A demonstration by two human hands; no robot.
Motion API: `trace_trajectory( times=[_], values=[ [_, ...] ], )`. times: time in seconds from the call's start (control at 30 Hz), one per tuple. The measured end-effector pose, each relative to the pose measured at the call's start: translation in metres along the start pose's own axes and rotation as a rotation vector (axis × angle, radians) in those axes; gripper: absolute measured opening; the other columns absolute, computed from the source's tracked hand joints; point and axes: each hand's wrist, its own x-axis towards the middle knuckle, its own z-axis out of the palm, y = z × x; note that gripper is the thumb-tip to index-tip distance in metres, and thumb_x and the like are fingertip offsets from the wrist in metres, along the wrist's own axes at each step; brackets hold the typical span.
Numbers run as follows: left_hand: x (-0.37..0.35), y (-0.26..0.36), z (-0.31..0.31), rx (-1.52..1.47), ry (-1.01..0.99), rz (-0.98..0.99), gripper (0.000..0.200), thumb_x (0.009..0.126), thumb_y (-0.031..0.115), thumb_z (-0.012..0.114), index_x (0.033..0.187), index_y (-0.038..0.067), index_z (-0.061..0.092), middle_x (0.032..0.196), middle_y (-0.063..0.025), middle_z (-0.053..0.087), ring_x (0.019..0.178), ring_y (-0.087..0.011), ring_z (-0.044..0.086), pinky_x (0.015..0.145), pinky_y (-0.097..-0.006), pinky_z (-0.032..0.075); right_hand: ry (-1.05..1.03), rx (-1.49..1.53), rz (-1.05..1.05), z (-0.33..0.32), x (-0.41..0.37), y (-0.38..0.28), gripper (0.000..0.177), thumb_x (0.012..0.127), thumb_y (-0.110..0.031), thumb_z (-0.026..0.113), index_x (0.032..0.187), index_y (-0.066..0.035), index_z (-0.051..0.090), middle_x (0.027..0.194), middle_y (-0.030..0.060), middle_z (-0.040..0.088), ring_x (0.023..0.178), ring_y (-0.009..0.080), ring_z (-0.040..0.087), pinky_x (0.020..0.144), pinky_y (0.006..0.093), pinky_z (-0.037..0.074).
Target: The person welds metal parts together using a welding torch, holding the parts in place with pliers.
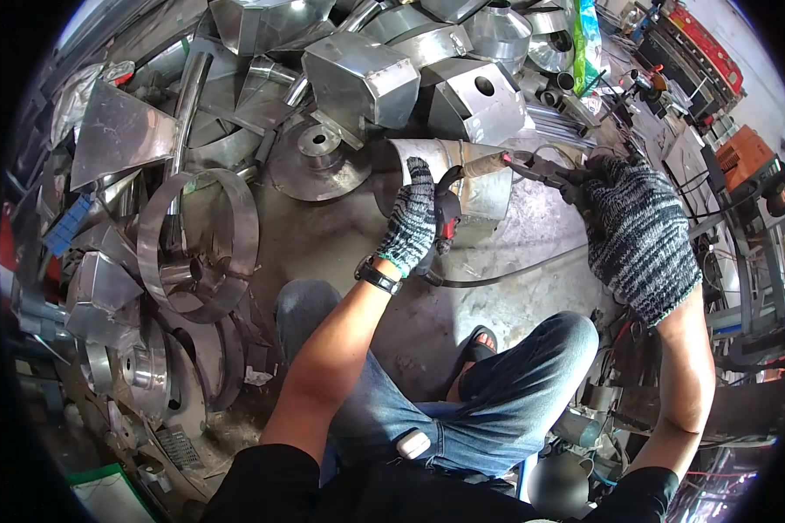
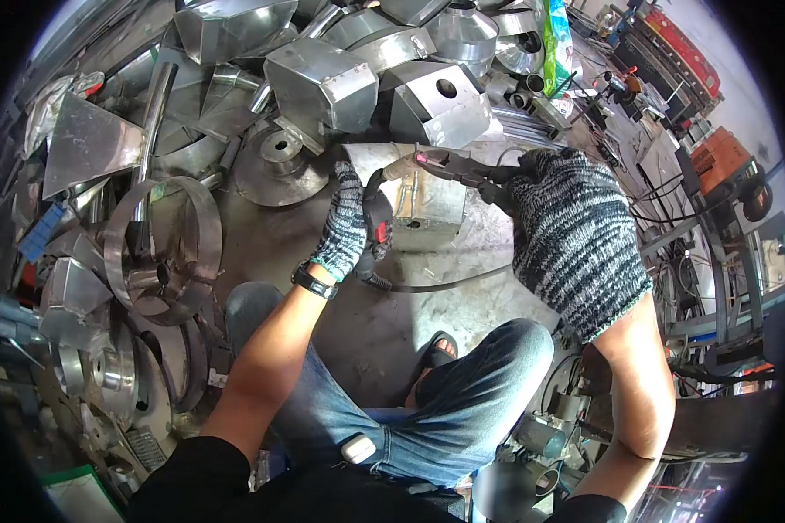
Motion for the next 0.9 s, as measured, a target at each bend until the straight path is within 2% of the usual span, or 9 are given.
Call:
trace_trajectory(
  times=[0.07, 0.2, 0.33, 0.67, 0.73, 0.77, 0.8, 0.87, 0.9],
  values=[
    [0.004, -0.006, 0.0, 0.078, 0.023, 0.104, 0.087, 0.102, 0.075, 0.027, 0.081, 0.003, 0.07, 0.063, -0.0079, 0.063, 0.056, -0.0202, 0.062, 0.054, -0.0346, 0.049, 0.037, 0.021, -0.015, -0.002, 0.004, -0.002, 0.024, 0.086, -0.005, 0.064, 0.107, -0.004, 0.073, 0.106, 0.0183, 0.07, 0.098, 0.0397, 0.064, 0.086, 0.0459, 0.053],
    [0.005, -0.002, 0.0, -0.042, -0.013, -0.087, 0.087, 0.101, 0.078, 0.027, 0.08, 0.005, 0.069, 0.062, -0.0071, 0.062, 0.055, -0.0203, 0.061, 0.051, -0.0344, 0.047, -0.011, 0.037, -0.007, -0.011, 0.01, -0.002, 0.031, 0.084, 0.001, 0.06, 0.111, -0.005, 0.074, 0.11, 0.0186, 0.07, 0.102, 0.0391, 0.065, 0.09, 0.0467, 0.053],
    [0.005, -0.004, -0.001, -0.017, -0.034, -0.067, 0.085, 0.1, 0.079, 0.028, 0.077, 0.007, 0.067, 0.061, -0.0057, 0.061, 0.055, -0.0185, 0.061, 0.05, -0.033, 0.046, -0.105, -0.085, -0.027, -0.005, 0.008, 0.017, 0.03, 0.086, -0.001, 0.061, 0.112, -0.005, 0.074, 0.114, 0.0178, 0.071, 0.104, 0.038, 0.066, 0.093, 0.044, 0.053],
    [-0.005, 0.005, 0.003, -0.055, -0.052, -0.019, 0.086, 0.1, 0.079, 0.028, 0.065, 0.008, 0.062, 0.05, -0.0035, 0.053, 0.041, -0.0188, 0.055, 0.038, -0.0336, 0.043, 0.059, -0.207, -0.121, 0.0, 0.013, 0.01, 0.028, 0.09, -0.008, 0.058, 0.114, -0.001, 0.07, 0.103, 0.0194, 0.07, 0.097, 0.036, 0.067, 0.088, 0.0431, 0.054],
    [-0.003, 0.005, 0.004, 0.005, 0.066, -0.038, 0.088, 0.099, 0.08, 0.024, 0.059, 0.01, 0.058, 0.048, -0.0026, 0.051, 0.039, -0.0189, 0.054, 0.036, -0.0343, 0.043, -0.02, -0.214, -0.12, 0.001, 0.015, 0.015, 0.028, 0.089, -0.008, 0.057, 0.113, 0.0, 0.069, 0.101, 0.0193, 0.07, 0.095, 0.0361, 0.067, 0.086, 0.0437, 0.054],
    [0.006, -0.004, -0.004, -0.029, 0.047, -0.066, 0.076, 0.106, 0.066, 0.032, 0.086, 0.001, 0.068, 0.057, -0.0096, 0.057, 0.046, -0.0227, 0.058, 0.041, -0.0377, 0.047, -0.095, -0.218, -0.123, 0.003, 0.017, 0.019, 0.027, 0.089, -0.008, 0.057, 0.112, 0.001, 0.068, 0.1, 0.0193, 0.07, 0.094, 0.0362, 0.067, 0.084, 0.0443, 0.055],
    [0.015, -0.016, -0.01, -0.027, 0.043, -0.065, 0.076, 0.106, 0.066, 0.032, 0.086, 0.001, 0.068, 0.057, -0.0096, 0.057, 0.046, -0.0227, 0.058, 0.041, -0.0377, 0.047, -0.168, -0.221, -0.128, 0.005, 0.02, 0.022, 0.027, 0.088, -0.009, 0.057, 0.111, 0.002, 0.067, 0.098, 0.0192, 0.07, 0.092, 0.0364, 0.068, 0.082, 0.0449, 0.055],
    [0.041, -0.052, -0.025, 0.266, 0.048, 0.183, 0.052, 0.111, 0.042, 0.04, 0.13, -0.005, 0.055, 0.073, -0.0179, 0.062, 0.057, -0.0275, 0.062, 0.05, -0.0433, 0.05, -0.163, -0.22, -0.104, 0.026, 0.017, 0.034, 0.023, 0.085, -0.006, 0.058, 0.105, -0.001, 0.068, 0.095, 0.0194, 0.069, 0.088, 0.0368, 0.068, 0.077, 0.0462, 0.055],
    [0.066, -0.081, -0.037, 0.458, 0.029, 0.3, 0.048, 0.111, 0.022, 0.04, 0.152, -0.002, 0.029, 0.083, -0.0226, 0.062, 0.066, -0.0305, 0.062, 0.058, -0.0469, 0.049, -0.166, -0.153, -0.084, 0.034, 0.017, 0.037, 0.024, 0.083, -0.005, 0.059, 0.105, -0.002, 0.068, 0.092, 0.0194, 0.069, 0.086, 0.0372, 0.068, 0.075, 0.0467, 0.054]
  ],
)
